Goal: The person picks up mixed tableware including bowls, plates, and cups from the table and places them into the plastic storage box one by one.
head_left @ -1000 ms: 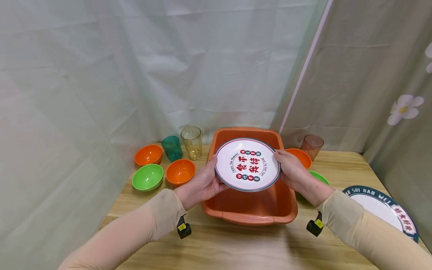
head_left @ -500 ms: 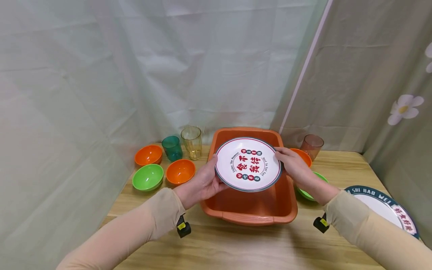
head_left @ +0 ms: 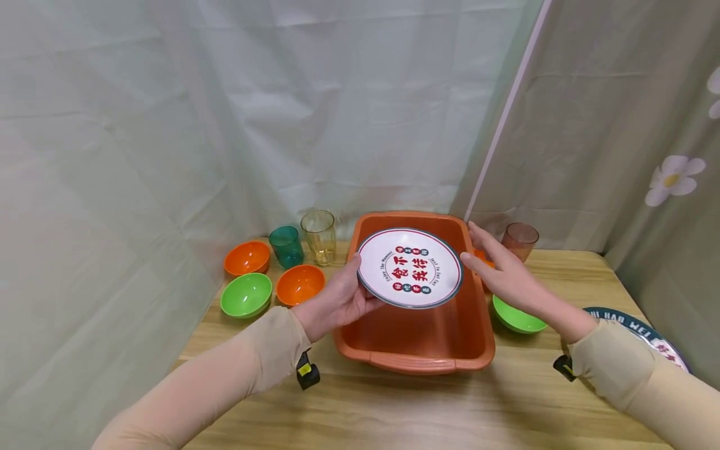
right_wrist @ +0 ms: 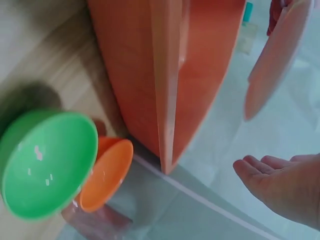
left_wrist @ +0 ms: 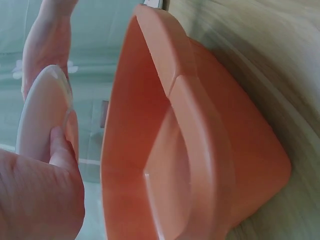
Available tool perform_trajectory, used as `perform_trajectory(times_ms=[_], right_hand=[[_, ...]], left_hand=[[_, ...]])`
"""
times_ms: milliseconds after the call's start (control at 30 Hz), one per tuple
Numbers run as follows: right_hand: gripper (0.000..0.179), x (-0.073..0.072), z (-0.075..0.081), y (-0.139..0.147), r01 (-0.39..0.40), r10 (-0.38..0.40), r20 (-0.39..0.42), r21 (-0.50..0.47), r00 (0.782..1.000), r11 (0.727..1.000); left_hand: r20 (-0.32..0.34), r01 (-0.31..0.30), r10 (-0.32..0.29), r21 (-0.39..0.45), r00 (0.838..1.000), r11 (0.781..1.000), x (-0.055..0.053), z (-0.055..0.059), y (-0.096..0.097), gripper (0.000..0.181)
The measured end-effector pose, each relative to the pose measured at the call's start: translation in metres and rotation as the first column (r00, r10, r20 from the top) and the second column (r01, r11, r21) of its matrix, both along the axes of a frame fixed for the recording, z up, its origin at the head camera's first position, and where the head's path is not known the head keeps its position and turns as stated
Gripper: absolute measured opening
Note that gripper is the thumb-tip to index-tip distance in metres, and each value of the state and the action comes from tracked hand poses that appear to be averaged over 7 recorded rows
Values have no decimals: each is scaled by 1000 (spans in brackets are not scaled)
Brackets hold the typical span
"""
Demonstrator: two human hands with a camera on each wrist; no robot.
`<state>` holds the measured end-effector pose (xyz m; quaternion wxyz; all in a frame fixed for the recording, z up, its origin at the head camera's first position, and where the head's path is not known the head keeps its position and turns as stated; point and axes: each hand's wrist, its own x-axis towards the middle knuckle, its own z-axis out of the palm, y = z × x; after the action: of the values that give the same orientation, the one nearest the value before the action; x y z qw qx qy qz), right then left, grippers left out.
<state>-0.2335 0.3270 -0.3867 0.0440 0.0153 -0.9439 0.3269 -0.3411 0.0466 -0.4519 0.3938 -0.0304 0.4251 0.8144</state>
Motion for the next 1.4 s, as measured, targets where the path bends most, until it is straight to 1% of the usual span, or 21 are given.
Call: perform_trajectory(times_ms=[100,233,300,400,500,633,767,867,967,1067,1167,1400], right_hand=[[80,4,4,2,-28,29,-6,105,1000,994],[82,7,7,4,-60,69,-30,238,997,969],[83,8,8,5,-71,87,-43,287,995,955],[82,10,9,5,-81,105,-53,336,993,938],[83,11,11,4,-92,118,-49,364,992,927],[82,10,9,5,-85,108,-40,387,993,918],[82,9,7,7,-87,111,-36,401,993,912],[82,9,6,7,-94,114,-25,406,993,909],[82,9,5,7,-94,113,-20,418,993,904],[82,10,4,6,-101,124,-27,428,992,898],[82,9,4,5,-110,136,-30,426,990,898],[82,10,3,3,-112,127,-7,427,992,897]], left_hand=[[-4,-2,2,5,1000,1000,-3,3,6,53],[-10,-24,24,16,1000,1000,-9,7,16,53],[-11,-40,41,20,999,999,-14,9,22,53],[-7,-60,61,26,998,998,-20,12,31,53],[-7,-71,71,32,997,997,-28,14,41,54],[-9,-80,80,25,997,996,-35,13,53,54],[-12,-79,79,17,997,997,-37,10,62,55],[-6,-84,84,16,996,996,-38,6,67,57],[9,-105,105,25,994,994,-40,0,72,58],[22,-134,133,30,991,991,-40,-5,78,59],[23,-146,146,28,989,989,-39,-7,82,60],[10,-112,112,21,994,993,-34,-15,94,58]])
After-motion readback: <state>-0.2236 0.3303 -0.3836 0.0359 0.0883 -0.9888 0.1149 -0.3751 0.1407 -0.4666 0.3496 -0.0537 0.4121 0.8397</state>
